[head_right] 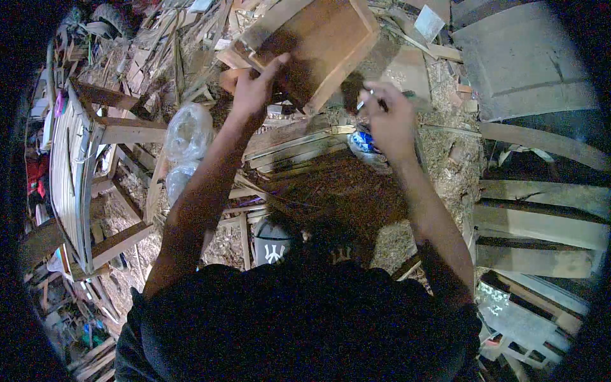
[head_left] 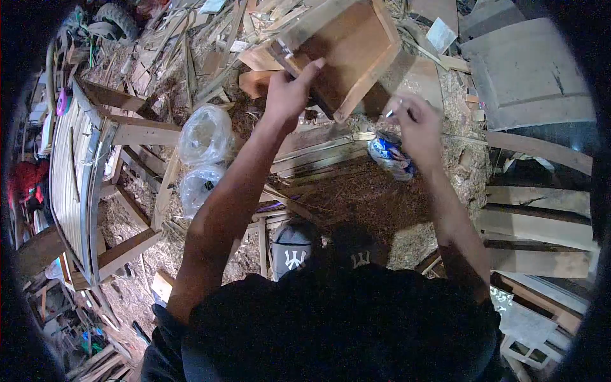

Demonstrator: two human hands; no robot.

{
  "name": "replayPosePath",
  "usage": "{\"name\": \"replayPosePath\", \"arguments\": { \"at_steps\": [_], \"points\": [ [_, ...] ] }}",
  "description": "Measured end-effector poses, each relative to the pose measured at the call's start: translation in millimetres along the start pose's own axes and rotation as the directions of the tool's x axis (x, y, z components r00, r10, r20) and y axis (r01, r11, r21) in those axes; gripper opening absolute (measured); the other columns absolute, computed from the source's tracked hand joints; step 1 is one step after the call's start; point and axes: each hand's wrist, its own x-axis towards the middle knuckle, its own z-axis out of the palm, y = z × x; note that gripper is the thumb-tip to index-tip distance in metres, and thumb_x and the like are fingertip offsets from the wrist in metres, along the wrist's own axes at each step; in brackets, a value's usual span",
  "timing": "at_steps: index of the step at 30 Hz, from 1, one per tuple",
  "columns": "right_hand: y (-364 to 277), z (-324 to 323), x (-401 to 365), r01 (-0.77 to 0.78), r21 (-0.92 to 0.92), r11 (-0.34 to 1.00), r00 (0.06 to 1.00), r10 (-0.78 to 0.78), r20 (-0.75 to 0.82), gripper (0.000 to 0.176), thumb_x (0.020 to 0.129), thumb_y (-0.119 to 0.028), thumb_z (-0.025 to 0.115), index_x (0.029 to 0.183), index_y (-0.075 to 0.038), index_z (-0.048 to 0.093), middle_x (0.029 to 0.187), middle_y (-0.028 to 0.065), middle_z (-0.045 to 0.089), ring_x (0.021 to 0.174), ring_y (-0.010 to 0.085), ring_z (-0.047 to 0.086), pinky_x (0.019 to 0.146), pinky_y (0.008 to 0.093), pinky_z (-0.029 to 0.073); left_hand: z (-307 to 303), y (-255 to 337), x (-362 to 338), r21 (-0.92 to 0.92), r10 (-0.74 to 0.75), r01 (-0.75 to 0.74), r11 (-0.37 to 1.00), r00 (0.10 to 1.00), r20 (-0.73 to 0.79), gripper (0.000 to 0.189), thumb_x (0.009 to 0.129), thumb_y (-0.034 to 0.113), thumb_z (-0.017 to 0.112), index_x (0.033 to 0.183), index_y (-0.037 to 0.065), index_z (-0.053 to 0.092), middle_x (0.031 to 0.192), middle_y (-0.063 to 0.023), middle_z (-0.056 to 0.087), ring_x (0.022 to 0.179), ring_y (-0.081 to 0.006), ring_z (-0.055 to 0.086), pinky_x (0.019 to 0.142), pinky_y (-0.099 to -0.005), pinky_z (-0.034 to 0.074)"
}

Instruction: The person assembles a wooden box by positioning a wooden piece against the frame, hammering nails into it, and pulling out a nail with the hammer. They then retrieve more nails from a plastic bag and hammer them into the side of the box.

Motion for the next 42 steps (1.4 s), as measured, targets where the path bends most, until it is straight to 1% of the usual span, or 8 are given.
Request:
{"name": "replayPosePath", "arguments": {
  "at_steps": [7, 9, 12, 18, 35, 38, 40, 42],
  "points": [
    [7, -13, -14, 0.080, -0.273, 0.959, 0.995, -0.060, 0.082, 0.033, 0.097, -0.024, 0.069, 0.121, -0.001, 0.068, 0.105, 0.0110, 0.074, 0.094, 0.0181, 0.070, 0.085, 0.0308, 0.057, -9, 28, -2, -0.094, 0.017, -0.012, 0.996, 0.999, 0.050, 0.051, 0.090, 0.032, 0.076, 0.118, -0.007, 0.059, 0.107, -0.0145, 0.070, 0.091, -0.0226, 0.071, 0.081, -0.0347, 0.060],
    [-7, -4, 1, -0.375, 0.080, 0.924, 0.918, 0.357, 0.173, 0.043, 0.097, -0.034, 0.069, 0.125, -0.002, 0.064, 0.112, 0.0111, 0.072, 0.100, 0.0211, 0.069, 0.089, 0.0355, 0.057, -11, 25, 1, -0.121, 0.051, -0.041, 0.992, 0.996, 0.075, 0.051, 0.091, 0.035, 0.073, 0.118, -0.006, 0.060, 0.107, -0.0138, 0.070, 0.087, -0.0219, 0.070, 0.076, -0.0344, 0.060],
    [-44, 12, 14, -0.549, 0.372, 0.748, 0.831, 0.444, 0.334, 0.057, 0.102, -0.040, 0.060, 0.143, -0.003, 0.045, 0.131, 0.0137, 0.060, 0.114, 0.0285, 0.064, 0.099, 0.0429, 0.053, -18, 27, 6, -0.158, 0.052, -0.029, 0.987, 0.988, 0.146, 0.053, 0.094, 0.038, 0.069, 0.123, -0.005, 0.061, 0.114, -0.0138, 0.070, 0.089, -0.0228, 0.070, 0.075, -0.0367, 0.059],
    [-76, 12, 35, -0.430, 0.742, 0.515, 0.899, 0.319, 0.299, 0.053, 0.095, -0.031, 0.072, 0.138, -0.010, 0.049, 0.133, 0.0088, 0.057, 0.122, 0.0264, 0.058, 0.103, 0.0505, 0.051, 5, 58, 4, -0.115, 0.080, -0.050, 0.992, 0.960, 0.269, 0.061, 0.094, 0.045, 0.067, 0.133, -0.002, 0.059, 0.126, -0.0141, 0.068, 0.107, -0.0259, 0.068, 0.089, -0.0433, 0.058],
    [-70, -12, 17, -0.513, 0.738, 0.438, 0.842, 0.424, 0.334, 0.062, 0.094, -0.028, 0.073, 0.141, -0.005, 0.041, 0.133, 0.0214, 0.057, 0.123, 0.0361, 0.060, 0.099, 0.0495, 0.057, 40, 35, 64, -0.098, -0.171, 0.233, 0.968, 0.891, 0.421, 0.050, 0.098, 0.044, 0.060, 0.132, 0.008, 0.059, 0.119, -0.0109, 0.067, 0.103, -0.0243, 0.069, 0.092, -0.0457, 0.057],
    [-74, -24, 16, -0.644, 0.432, 0.631, 0.765, 0.532, 0.363, 0.053, 0.094, -0.029, 0.074, 0.135, -0.004, 0.050, 0.118, 0.0178, 0.066, 0.102, 0.0309, 0.070, 0.088, 0.0427, 0.060, 28, 28, 72, -0.141, -0.182, 0.256, 0.956, 0.899, 0.397, 0.052, 0.098, 0.043, 0.060, 0.134, 0.006, 0.056, 0.122, -0.0124, 0.065, 0.104, -0.0254, 0.068, 0.093, -0.0457, 0.057],
    [-62, -40, 19, -0.156, -0.507, 0.847, 0.951, 0.267, 0.153, 0.041, 0.095, -0.031, 0.073, 0.124, -0.005, 0.061, 0.107, 0.0155, 0.071, 0.082, 0.0239, 0.071, 0.072, 0.0353, 0.059, 22, 32, 74, -0.104, -0.202, 0.272, 0.957, 0.878, 0.434, 0.053, 0.099, 0.042, 0.060, 0.135, 0.003, 0.054, 0.123, -0.0137, 0.064, 0.106, -0.0257, 0.068, 0.094, -0.0445, 0.057],
    [-59, -49, 17, 0.078, -0.423, 0.903, 0.997, -0.071, 0.031, 0.042, 0.091, -0.032, 0.075, 0.123, -0.007, 0.066, 0.117, 0.0132, 0.069, 0.092, 0.0243, 0.068, 0.081, 0.0361, 0.055, 22, 34, 68, -0.077, -0.205, 0.264, 0.961, 0.874, 0.441, 0.057, 0.098, 0.044, 0.060, 0.136, 0.002, 0.052, 0.123, -0.0149, 0.064, 0.108, -0.0261, 0.067, 0.095, -0.0443, 0.056]
  ]
}}
